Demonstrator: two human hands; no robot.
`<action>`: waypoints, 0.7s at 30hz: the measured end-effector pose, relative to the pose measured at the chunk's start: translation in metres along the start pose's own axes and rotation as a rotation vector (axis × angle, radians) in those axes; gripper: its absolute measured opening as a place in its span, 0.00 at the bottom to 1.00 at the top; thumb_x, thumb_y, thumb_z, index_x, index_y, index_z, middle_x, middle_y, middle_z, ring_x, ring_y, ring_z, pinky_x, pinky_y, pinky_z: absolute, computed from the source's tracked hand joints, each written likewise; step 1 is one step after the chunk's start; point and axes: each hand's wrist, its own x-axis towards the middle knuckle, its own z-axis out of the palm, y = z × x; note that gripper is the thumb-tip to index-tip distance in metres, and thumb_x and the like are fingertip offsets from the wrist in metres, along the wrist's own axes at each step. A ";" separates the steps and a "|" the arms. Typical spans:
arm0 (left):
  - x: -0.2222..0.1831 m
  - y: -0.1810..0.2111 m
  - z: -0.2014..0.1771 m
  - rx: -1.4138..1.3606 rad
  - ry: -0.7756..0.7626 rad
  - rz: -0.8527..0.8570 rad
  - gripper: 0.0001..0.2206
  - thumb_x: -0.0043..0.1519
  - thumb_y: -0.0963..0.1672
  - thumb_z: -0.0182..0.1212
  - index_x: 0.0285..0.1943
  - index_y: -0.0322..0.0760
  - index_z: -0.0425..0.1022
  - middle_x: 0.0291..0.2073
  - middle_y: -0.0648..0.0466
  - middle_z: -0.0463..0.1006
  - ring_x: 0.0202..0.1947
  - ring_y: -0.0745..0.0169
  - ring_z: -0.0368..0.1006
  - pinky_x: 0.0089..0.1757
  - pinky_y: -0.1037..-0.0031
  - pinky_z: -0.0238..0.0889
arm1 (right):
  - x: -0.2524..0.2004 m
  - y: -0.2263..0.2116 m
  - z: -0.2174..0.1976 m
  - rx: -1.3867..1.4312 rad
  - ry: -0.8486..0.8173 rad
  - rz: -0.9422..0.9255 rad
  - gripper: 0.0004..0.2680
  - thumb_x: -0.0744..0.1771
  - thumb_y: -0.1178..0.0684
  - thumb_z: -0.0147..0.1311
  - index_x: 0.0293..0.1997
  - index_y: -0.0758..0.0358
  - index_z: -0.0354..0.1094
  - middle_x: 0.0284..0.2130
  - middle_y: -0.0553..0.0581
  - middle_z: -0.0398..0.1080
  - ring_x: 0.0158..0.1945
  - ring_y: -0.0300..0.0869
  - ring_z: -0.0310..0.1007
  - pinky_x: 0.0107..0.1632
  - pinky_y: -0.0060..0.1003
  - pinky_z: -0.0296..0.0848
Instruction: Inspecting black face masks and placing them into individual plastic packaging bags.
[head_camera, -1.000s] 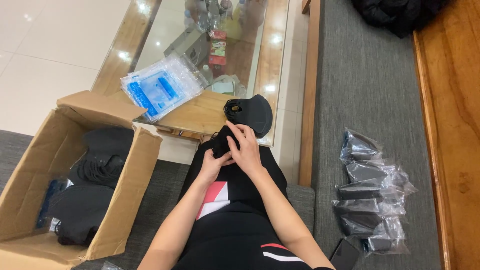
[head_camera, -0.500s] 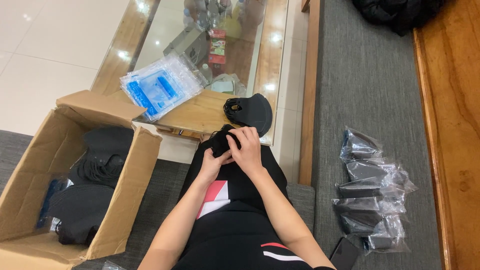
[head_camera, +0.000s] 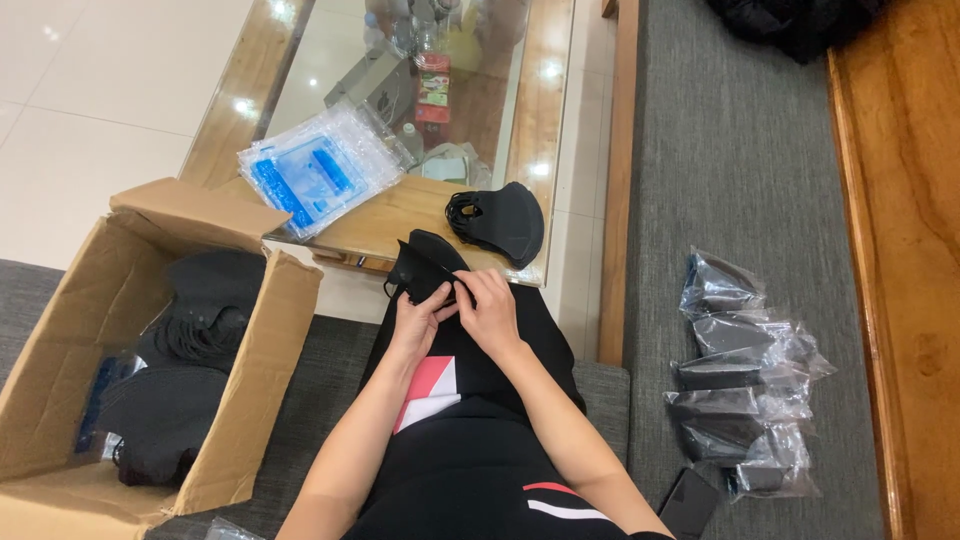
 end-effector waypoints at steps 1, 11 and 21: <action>0.001 -0.002 -0.001 0.002 0.001 -0.001 0.13 0.55 0.36 0.74 0.46 0.38 0.83 0.42 0.44 0.85 0.39 0.46 0.83 0.42 0.51 0.79 | 0.000 0.001 0.000 0.001 0.000 0.002 0.05 0.68 0.59 0.56 0.47 0.61 0.76 0.29 0.54 0.73 0.38 0.46 0.74 0.45 0.37 0.72; 0.013 -0.015 -0.013 0.058 -0.030 -0.018 0.21 0.54 0.34 0.73 0.57 0.34 0.79 0.48 0.42 0.82 0.43 0.42 0.81 0.46 0.46 0.78 | 0.005 0.012 -0.004 0.065 0.009 0.104 0.04 0.68 0.58 0.56 0.46 0.57 0.75 0.31 0.54 0.77 0.39 0.48 0.76 0.46 0.40 0.75; 0.034 -0.030 -0.035 0.034 -0.006 -0.003 0.29 0.59 0.34 0.69 0.71 0.33 0.65 0.59 0.41 0.76 0.46 0.37 0.80 0.49 0.49 0.79 | 0.033 0.051 -0.008 0.494 0.261 0.453 0.05 0.69 0.59 0.57 0.49 0.61 0.72 0.33 0.54 0.77 0.37 0.36 0.70 0.47 0.42 0.73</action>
